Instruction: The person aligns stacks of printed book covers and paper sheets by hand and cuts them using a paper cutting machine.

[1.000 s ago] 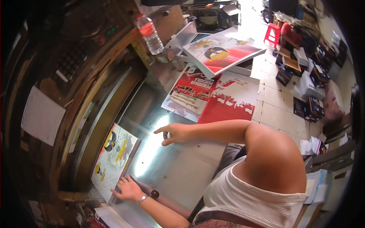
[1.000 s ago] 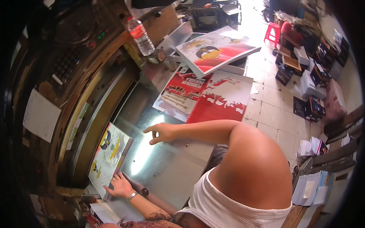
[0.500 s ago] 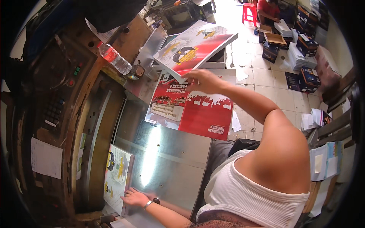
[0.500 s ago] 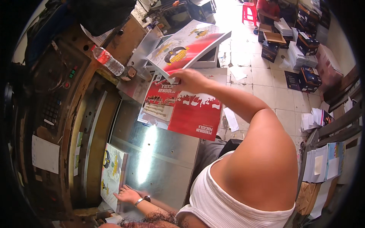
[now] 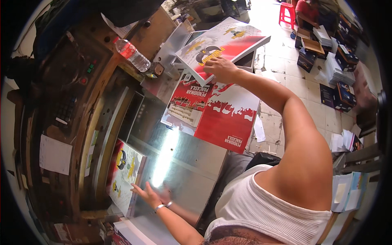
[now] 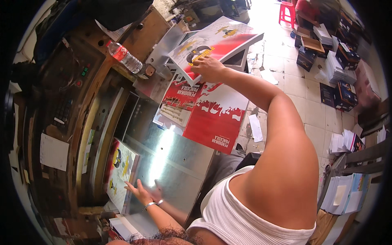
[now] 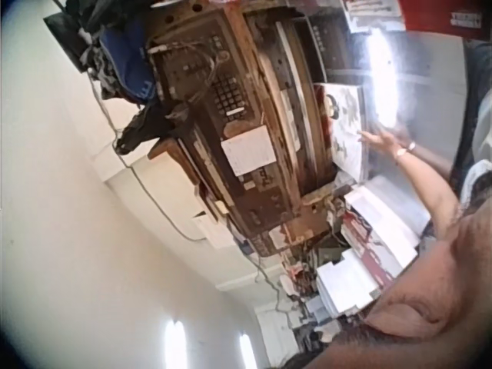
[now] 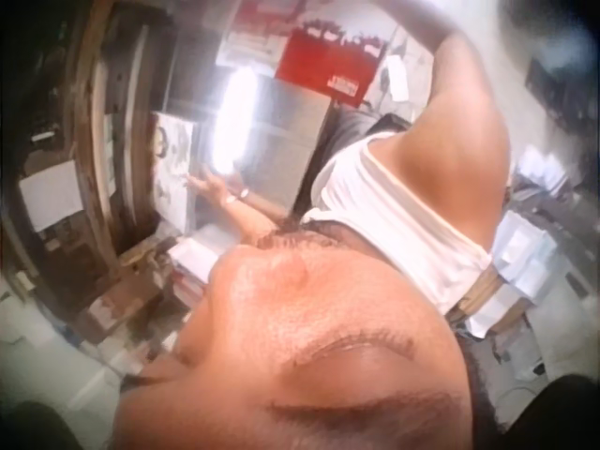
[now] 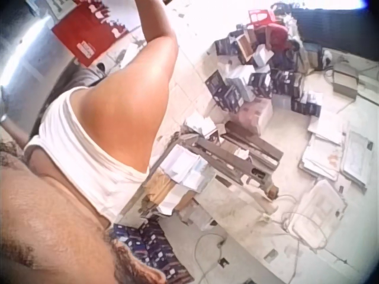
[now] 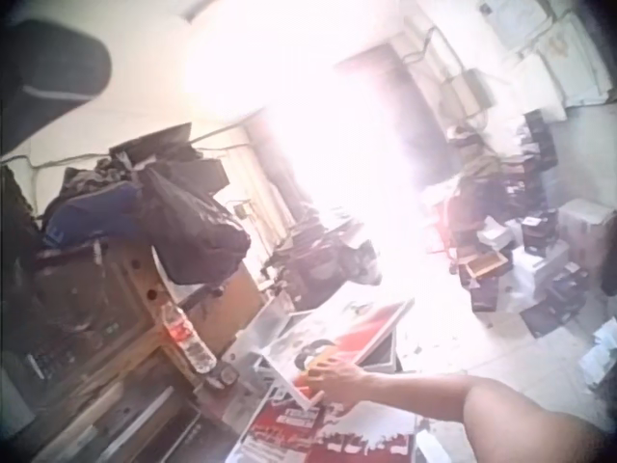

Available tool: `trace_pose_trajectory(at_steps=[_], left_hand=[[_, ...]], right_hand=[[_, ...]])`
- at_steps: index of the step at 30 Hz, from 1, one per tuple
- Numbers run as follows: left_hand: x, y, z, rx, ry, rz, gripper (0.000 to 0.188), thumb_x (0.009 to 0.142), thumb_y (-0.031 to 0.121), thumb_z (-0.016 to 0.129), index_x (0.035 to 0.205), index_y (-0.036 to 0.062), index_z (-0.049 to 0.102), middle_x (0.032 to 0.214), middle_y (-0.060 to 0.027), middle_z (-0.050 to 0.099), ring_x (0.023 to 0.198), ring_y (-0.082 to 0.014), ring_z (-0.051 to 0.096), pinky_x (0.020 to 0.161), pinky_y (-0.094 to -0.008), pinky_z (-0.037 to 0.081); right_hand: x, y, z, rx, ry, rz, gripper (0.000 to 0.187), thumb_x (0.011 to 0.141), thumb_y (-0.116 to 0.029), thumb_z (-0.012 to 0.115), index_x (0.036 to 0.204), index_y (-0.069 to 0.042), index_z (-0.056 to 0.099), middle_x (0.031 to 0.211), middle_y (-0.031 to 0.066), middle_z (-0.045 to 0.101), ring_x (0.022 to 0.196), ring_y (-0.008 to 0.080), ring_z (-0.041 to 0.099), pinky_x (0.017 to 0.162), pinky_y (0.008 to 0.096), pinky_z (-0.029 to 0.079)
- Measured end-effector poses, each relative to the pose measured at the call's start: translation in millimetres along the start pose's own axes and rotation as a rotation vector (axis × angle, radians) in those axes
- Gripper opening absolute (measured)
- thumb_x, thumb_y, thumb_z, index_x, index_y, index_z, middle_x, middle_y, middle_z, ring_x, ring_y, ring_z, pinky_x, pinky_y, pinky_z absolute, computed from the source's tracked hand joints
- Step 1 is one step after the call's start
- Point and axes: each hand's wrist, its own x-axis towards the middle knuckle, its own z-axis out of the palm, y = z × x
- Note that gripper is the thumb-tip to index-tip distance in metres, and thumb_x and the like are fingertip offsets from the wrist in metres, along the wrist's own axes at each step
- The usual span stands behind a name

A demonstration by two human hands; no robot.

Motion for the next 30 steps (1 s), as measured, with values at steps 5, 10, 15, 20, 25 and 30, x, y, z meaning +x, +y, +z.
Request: trace_pose_trajectory(at_steps=[5,10,15,20,25,30], left_hand=[[-8,16,3,0.028,0.01,0.009,0.082,0.096,0.034,0.06,0.162,0.006,0.019,0.166,-0.0313,-0.002,0.156,-0.0409,0.003,0.125,-0.0478,0.009],[-9,17,2,0.026,0.008,0.01,0.079,0.096,0.033,0.06,0.16,0.005,0.023,0.166,-0.0314,0.003,0.156,-0.0404,0.007,0.125,-0.0465,0.011],[-9,17,4,-0.015,0.017,0.035,0.076,0.096,0.031,0.061,0.158,0.001,0.029,0.165,-0.0305,0.012,0.155,-0.0398,0.012,0.125,-0.0469,0.014],[-10,18,4,-0.027,0.026,0.025,0.075,0.096,0.03,0.062,0.156,-0.0007,0.031,0.165,-0.0293,0.014,0.155,-0.0392,0.014,0.125,-0.0467,0.016],[-10,18,3,-0.001,0.045,0.03,0.074,0.096,0.029,0.063,0.155,-0.0025,0.032,0.165,-0.0289,0.016,0.154,-0.0389,0.017,0.124,-0.0463,0.017],[-10,19,2,-0.002,0.03,0.026,0.072,0.095,0.027,0.063,0.153,-0.0043,0.034,0.165,-0.0284,0.018,0.154,-0.039,0.019,0.123,-0.0466,0.02]], right_hand=[[8,4,-3,-0.008,-0.125,0.033,0.051,0.077,-0.032,0.082,0.12,-0.014,0.061,0.112,0.01,0.068,0.109,0.03,0.067,0.089,0.0436,0.054],[19,18,-9,0.119,-0.137,-0.062,0.039,0.076,-0.027,0.079,0.108,-0.009,0.065,0.099,0.0146,0.071,0.097,0.0353,0.069,0.082,0.0481,0.053],[29,23,-26,0.218,-0.243,-0.024,0.035,0.074,-0.025,0.079,0.102,-0.007,0.066,0.097,0.0155,0.071,0.096,0.0362,0.068,0.081,0.0491,0.052],[28,18,-22,0.125,-0.208,-0.1,0.039,0.076,-0.025,0.077,0.108,-0.008,0.064,0.099,0.0142,0.07,0.096,0.035,0.069,0.081,0.047,0.054],[20,1,-1,-0.109,0.078,-0.117,0.044,0.082,-0.019,0.069,0.124,-0.013,0.056,0.108,0.008,0.065,0.101,0.0289,0.067,0.084,0.0414,0.055],[21,4,15,-0.157,0.168,-0.057,0.036,0.083,-0.021,0.069,0.117,-0.013,0.06,0.106,0.0065,0.066,0.102,0.0274,0.067,0.085,0.0408,0.055]])
